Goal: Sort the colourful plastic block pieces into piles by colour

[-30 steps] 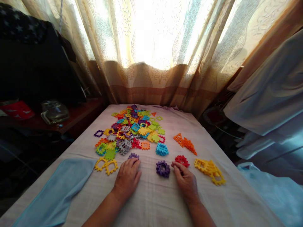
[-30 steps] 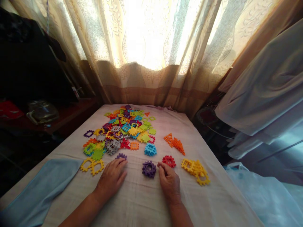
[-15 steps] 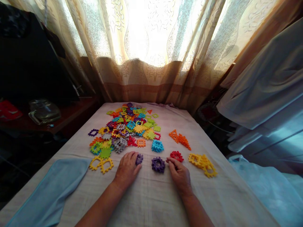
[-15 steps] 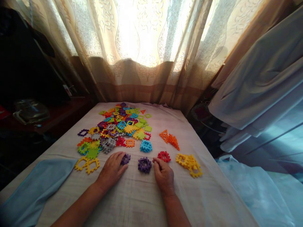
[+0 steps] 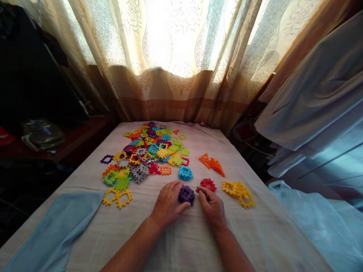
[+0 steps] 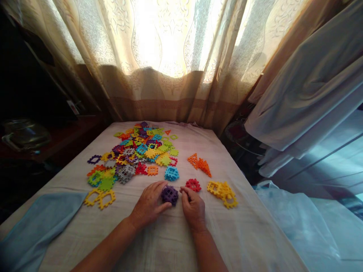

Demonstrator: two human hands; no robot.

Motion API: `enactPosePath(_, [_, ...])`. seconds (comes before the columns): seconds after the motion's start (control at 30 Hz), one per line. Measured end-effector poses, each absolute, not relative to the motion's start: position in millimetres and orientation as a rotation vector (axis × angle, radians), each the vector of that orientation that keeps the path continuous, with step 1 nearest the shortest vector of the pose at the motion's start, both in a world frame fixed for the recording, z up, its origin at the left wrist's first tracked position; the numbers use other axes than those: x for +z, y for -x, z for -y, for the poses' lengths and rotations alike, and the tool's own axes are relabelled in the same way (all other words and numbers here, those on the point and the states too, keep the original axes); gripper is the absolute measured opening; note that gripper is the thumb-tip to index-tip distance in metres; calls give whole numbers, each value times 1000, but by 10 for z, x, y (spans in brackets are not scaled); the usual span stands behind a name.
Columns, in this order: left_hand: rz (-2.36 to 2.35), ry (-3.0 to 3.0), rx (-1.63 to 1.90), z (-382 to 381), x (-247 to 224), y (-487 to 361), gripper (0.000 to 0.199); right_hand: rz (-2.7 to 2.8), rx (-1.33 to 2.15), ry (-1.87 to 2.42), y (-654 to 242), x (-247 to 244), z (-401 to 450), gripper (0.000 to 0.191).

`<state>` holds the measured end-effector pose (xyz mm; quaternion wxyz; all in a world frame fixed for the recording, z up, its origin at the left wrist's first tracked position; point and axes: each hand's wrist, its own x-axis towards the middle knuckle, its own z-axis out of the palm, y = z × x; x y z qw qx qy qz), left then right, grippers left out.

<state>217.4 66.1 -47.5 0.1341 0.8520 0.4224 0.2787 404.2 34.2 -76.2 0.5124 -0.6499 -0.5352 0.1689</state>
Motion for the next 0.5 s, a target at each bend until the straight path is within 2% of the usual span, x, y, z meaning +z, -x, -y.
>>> enactPosePath(0.2, [-1370,-2504,984,-786,-618,-1659,31,1310,322,1521,-4024,-695,-339,29])
enactPosePath(0.37, [-1457,-2494,1113,-879,-677,-1379,26,1621,124,1579,-4021,-421,-595,30])
enactPosePath(0.5, [-1458,-2483,1131,-897,-702,-1383,26,1972,128,1762,-4001,-196,-973,56])
